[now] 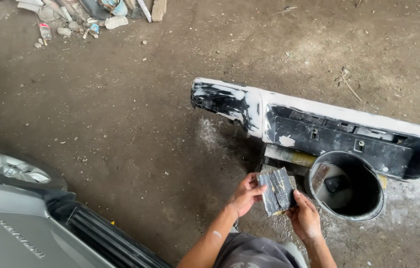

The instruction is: The person sands a white car bumper using a sanding block and sandpaper. They repeatedly rub the surface of the bumper, which is resting on a wooden stand, and occasionally dip the sanding block into a bucket of water to clean it.

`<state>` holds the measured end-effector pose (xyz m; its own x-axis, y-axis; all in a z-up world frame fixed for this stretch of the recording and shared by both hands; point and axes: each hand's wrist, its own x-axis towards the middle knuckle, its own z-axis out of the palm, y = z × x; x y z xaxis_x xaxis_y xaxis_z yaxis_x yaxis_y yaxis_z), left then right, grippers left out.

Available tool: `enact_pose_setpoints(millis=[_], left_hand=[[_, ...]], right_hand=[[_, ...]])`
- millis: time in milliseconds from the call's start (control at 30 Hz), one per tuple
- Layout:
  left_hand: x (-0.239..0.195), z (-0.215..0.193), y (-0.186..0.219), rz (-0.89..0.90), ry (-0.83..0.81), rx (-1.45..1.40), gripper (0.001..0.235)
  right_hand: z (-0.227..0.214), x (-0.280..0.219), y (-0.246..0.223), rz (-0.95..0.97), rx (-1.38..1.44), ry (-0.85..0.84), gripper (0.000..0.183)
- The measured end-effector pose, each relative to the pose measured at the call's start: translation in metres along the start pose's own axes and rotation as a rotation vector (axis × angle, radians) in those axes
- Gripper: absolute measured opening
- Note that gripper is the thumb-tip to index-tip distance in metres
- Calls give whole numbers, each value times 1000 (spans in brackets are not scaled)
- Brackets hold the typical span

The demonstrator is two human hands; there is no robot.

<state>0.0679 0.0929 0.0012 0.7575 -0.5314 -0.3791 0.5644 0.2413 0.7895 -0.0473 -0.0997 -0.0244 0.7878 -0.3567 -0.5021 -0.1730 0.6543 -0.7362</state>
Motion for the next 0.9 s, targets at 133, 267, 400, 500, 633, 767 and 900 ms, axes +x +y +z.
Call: enact_pose_setpoints(millis=[133,267,400,500,633,767,900], left_hand=[[7,-8,13,-3,-285,-322,52],[11,0,7,48,-349,-307,54],[-2,26,7,65,-342,-215,62],[-9,55,7,18,-407,-158,68],[0,52,-14,-27,-291,-49,65],[17,47,-33,-55,-225,23,55],[23,44,-38,-69,-142,134,54]], right_hand=[[19,0,-4,42,30,-23,28],[20,-3,-21,72,15,-22,29],[1,5,-30,31,-1,-95,26],[-19,-8,-44,-11,-10,-40,21],[-22,-28,-60,20,-69,-41,16],[-32,-32,-65,-11,-31,-22,15],[-26,-38,-69,-47,-9,2,14]])
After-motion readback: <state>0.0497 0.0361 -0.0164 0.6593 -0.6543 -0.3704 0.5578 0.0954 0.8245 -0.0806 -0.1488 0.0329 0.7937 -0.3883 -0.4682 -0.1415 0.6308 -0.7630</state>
